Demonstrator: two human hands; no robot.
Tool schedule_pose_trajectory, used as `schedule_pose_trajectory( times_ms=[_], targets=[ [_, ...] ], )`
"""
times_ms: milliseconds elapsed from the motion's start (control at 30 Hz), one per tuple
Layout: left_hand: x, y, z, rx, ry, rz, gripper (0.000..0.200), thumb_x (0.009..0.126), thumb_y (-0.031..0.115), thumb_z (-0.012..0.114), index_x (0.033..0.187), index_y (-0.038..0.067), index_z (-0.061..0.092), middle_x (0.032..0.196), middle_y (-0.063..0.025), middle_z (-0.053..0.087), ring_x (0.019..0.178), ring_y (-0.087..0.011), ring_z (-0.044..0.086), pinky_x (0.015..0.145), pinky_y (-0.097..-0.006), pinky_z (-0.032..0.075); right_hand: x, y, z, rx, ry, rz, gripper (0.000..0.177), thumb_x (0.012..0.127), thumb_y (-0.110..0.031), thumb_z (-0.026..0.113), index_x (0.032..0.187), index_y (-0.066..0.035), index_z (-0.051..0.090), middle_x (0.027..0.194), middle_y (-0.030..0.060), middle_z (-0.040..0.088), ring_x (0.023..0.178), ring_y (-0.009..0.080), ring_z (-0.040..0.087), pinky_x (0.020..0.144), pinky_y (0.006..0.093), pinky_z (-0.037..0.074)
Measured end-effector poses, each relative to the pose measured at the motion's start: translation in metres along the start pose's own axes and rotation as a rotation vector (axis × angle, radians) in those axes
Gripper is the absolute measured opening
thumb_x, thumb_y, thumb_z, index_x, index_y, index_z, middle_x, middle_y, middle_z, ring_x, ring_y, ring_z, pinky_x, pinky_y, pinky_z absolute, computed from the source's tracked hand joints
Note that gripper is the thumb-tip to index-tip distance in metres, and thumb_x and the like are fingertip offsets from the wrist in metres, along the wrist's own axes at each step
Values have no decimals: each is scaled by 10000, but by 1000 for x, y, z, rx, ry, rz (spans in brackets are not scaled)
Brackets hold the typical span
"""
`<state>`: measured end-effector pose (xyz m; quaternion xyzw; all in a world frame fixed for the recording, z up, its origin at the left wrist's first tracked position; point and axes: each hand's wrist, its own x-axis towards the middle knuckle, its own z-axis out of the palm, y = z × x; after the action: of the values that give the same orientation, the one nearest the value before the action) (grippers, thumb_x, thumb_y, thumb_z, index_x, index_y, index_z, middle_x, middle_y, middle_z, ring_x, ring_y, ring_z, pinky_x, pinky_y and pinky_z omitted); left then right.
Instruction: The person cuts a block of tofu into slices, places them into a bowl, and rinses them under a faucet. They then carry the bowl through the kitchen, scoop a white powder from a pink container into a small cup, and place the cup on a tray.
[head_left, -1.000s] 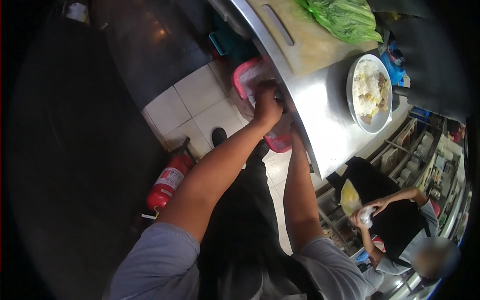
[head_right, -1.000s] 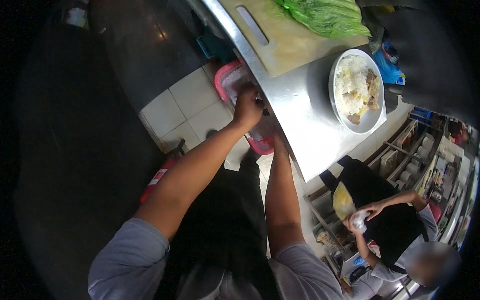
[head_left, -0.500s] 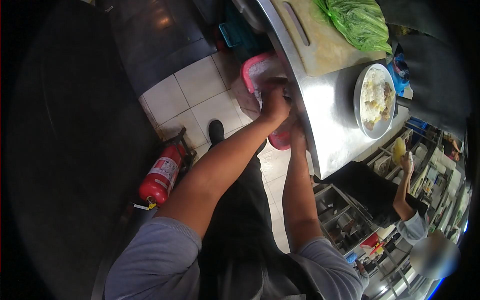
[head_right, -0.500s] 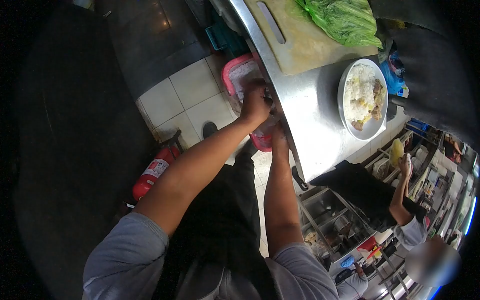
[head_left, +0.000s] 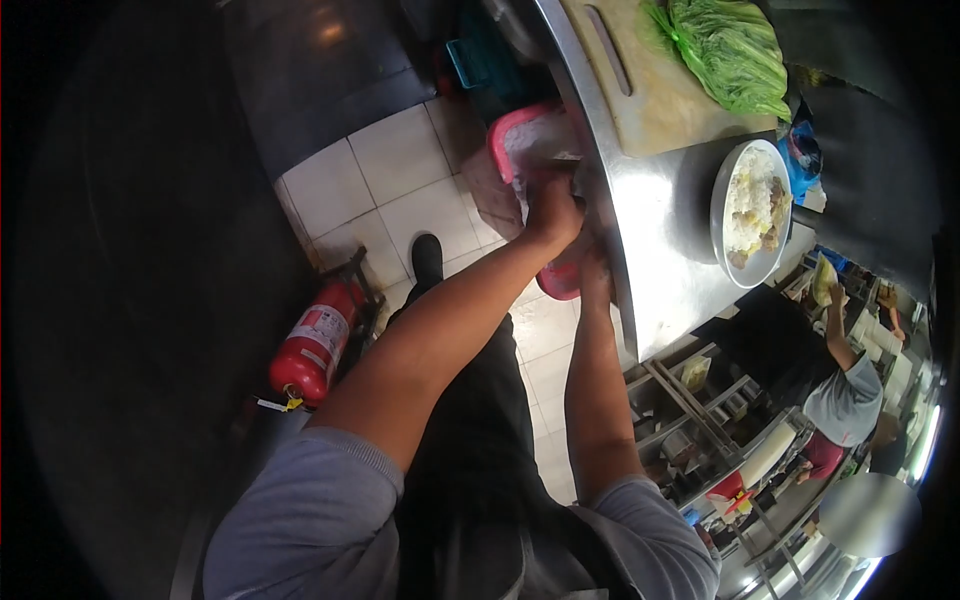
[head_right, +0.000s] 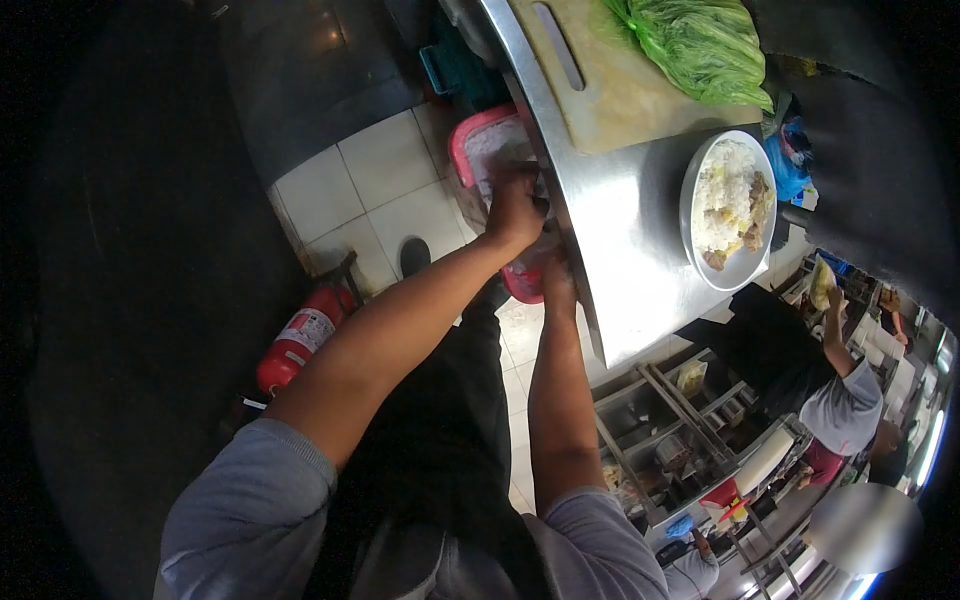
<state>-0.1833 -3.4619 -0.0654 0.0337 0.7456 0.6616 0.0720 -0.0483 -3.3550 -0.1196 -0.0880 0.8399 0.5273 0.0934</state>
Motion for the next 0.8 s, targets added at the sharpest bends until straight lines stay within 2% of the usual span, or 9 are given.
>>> schedule_pose_trajectory(
  times_ms=[33,100,200,333,400,500,633,733,800],
  targets=[
    [0,-1,0,-2,5,-1,369,657,-105,521,1003,-24,622,919,-217,644,909,-314,634,789,-353,476,1,0,5,-3,4,-3,240,839,-153,525,1021,-49,641,1007,112,635,957,243,604,876,401,462],
    [-2,-4,1,20,30,-44,366,651,-100,521,995,-24,620,919,-225,641,917,-329,631,788,-356,479,2,-4,15,-113,-59,-160,226,860,-167,494,1014,-94,643,997,52,637,954,175,598,851,317,444],
    [0,15,-9,29,-11,-55,355,649,-91,521,984,-26,617,884,-231,629,882,-340,628,767,-358,478,0,-14,25,27,-206,-102,207,871,-177,482,978,-123,651,962,43,645,929,175,608,799,295,453],
    [3,-1,1,5,5,-65,344,648,-80,529,977,-27,614,839,-236,608,811,-334,617,724,-374,470,-3,-19,34,58,-88,-87,212,900,-176,453,903,-125,659,915,56,656,870,187,631,753,294,464],
    [5,-2,2,-72,85,102,295,649,-69,541,935,-38,600,811,-231,601,749,-321,595,681,-390,456,-11,-66,77,1479,-27,623,254,922,-183,422,848,-98,650,842,71,661,786,192,634,728,305,470],
    [4,-10,-1,54,-31,4,209,653,-59,572,861,-40,575,781,-215,585,734,-318,582,670,-391,451,-7,-40,55,1669,42,682,304,927,-220,391,844,-63,638,778,81,656,736,197,617,738,323,462],
    [0,7,-11,75,-34,-112,180,660,-42,608,828,-22,546,747,-184,554,727,-318,577,667,-392,453,-3,-27,43,1793,115,707,316,913,-248,393,850,-53,633,743,75,648,725,207,601,749,340,455],
    [-2,-2,-10,118,36,-38,206,665,-22,642,840,-3,534,747,-162,527,726,-319,570,674,-394,460,0,-23,33,1959,39,793,320,900,-251,394,842,-46,632,738,74,637,739,214,598,764,348,443],
    [-3,-6,-11,109,12,-77,234,676,0,651,881,-8,538,798,-169,551,753,-319,580,688,-395,466,3,-3,11,1893,-246,780,306,891,-247,402,860,-47,632,787,87,637,790,218,593,789,349,435]
  ],
)
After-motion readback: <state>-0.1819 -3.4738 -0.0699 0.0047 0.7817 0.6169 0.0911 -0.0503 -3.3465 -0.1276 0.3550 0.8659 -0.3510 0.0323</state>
